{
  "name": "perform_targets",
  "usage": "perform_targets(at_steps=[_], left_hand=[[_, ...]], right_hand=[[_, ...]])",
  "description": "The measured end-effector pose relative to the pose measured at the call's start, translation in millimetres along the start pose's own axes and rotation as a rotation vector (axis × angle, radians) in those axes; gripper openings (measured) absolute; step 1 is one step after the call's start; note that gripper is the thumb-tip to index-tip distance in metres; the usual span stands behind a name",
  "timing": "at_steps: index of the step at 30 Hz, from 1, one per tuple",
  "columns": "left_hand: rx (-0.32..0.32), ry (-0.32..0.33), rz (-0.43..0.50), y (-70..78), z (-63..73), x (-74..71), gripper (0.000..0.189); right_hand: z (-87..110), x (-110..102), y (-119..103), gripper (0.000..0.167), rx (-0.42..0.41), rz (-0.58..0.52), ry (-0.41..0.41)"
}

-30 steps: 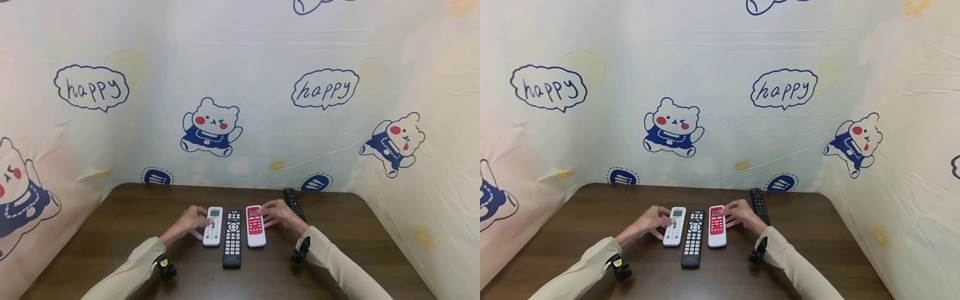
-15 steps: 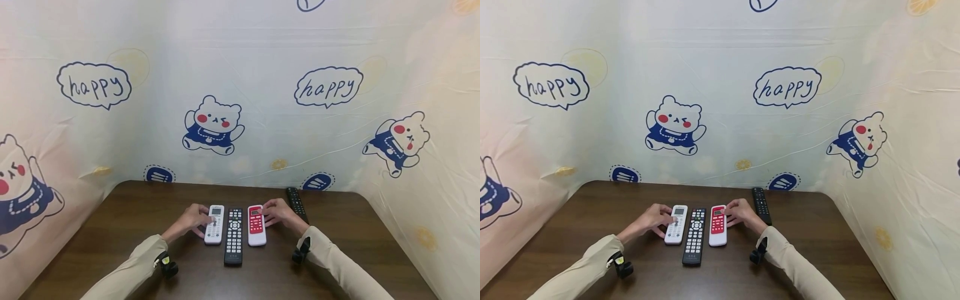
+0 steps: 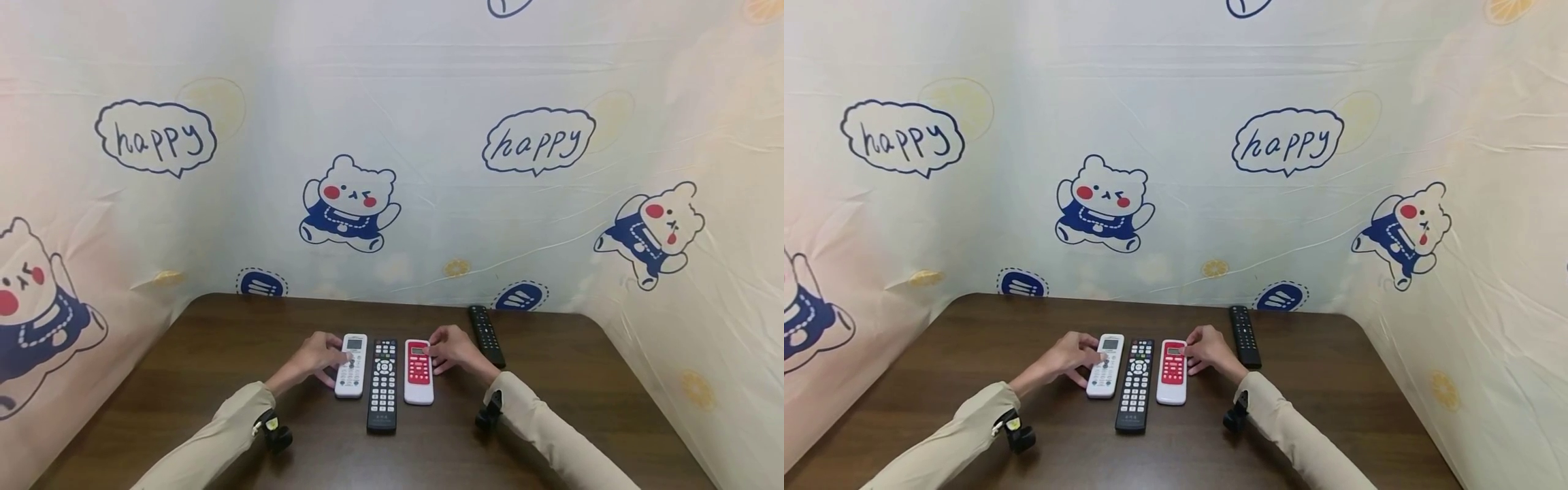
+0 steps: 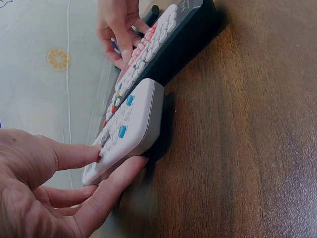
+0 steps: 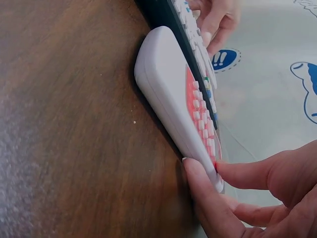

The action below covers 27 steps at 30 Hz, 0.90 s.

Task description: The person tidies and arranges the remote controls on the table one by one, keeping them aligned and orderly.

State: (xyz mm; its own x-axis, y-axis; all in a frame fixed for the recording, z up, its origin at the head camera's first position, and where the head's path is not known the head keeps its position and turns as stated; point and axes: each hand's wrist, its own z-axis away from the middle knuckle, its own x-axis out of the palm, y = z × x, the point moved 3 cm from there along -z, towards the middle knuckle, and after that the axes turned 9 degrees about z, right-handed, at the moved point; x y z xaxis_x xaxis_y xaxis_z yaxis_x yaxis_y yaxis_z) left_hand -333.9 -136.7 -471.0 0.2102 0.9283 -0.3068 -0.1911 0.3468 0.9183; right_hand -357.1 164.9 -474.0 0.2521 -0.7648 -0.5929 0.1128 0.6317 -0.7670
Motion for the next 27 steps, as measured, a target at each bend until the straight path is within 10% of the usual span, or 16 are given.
perform_targets(at_steps=[27], left_hand=[[-0.015,-0.002,-0.012,2.5,1.7,-1.5,0.053]], right_hand=[[-3.3,-8.8,0.1,0.013,0.029,-0.009,-0.018]])
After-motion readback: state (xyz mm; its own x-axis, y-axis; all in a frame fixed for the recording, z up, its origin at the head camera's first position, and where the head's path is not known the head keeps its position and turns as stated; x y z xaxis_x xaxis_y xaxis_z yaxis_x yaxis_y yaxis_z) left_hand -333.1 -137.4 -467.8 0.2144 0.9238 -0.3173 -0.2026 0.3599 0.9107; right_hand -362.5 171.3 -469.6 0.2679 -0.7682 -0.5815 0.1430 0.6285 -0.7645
